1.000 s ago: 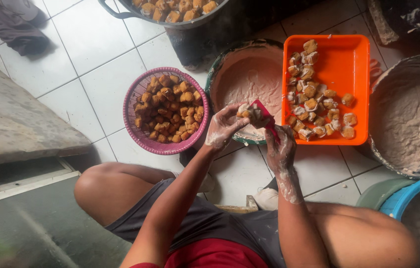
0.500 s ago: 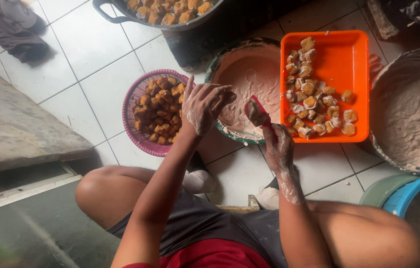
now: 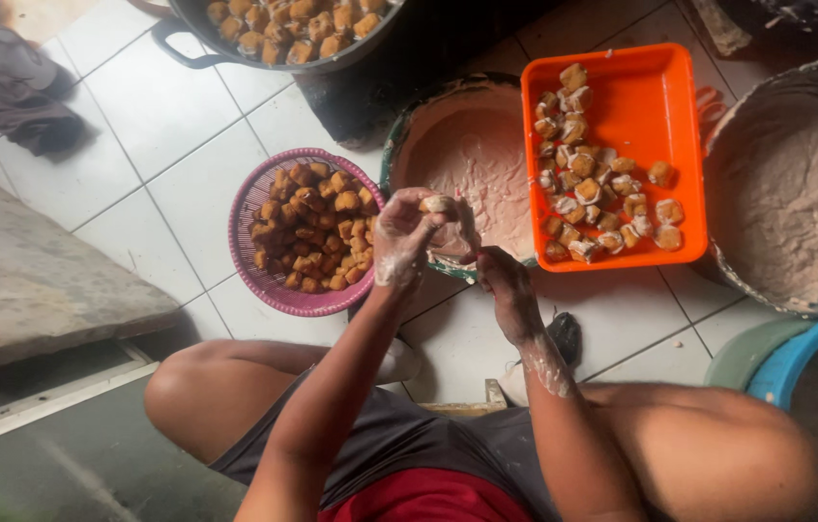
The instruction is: The person sits on the floor and repeatedly picks up small fried food items from a pink basket, coats them in a thick batter using a pink spatula, and places them into an orange tray. The person also stirs a pot of similar items on a stove.
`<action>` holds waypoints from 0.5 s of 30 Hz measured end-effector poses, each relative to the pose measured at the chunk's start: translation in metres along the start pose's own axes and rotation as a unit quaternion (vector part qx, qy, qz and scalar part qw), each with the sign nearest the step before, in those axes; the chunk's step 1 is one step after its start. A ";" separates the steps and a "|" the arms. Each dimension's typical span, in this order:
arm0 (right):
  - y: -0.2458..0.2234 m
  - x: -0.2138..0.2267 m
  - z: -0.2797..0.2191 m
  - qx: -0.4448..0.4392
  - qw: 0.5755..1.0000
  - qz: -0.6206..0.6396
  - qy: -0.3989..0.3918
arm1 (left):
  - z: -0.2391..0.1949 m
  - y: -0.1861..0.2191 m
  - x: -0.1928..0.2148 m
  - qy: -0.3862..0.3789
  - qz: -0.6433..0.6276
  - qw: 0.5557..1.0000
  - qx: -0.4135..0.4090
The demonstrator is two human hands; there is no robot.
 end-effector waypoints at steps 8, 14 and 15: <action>0.009 0.014 0.003 0.008 0.998 -0.042 0.050 | -0.010 -0.001 -0.019 -0.043 0.039 0.997 -0.056; 0.058 0.019 0.028 -0.013 0.988 -0.134 0.078 | 0.005 0.005 -0.017 0.007 0.042 0.999 0.009; 0.074 0.023 0.030 -0.047 0.984 -0.146 0.087 | 0.006 -0.005 -0.022 -0.017 0.045 0.998 0.034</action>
Point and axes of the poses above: each hand's wrist, its own z-axis towards the middle knuckle, its own x-axis out of the back of the hand, y = z × x, the point moved 7 cm from there along z, towards the middle knuckle, and after that the axes turned 8 degrees about -x, right-handed, at the moved point
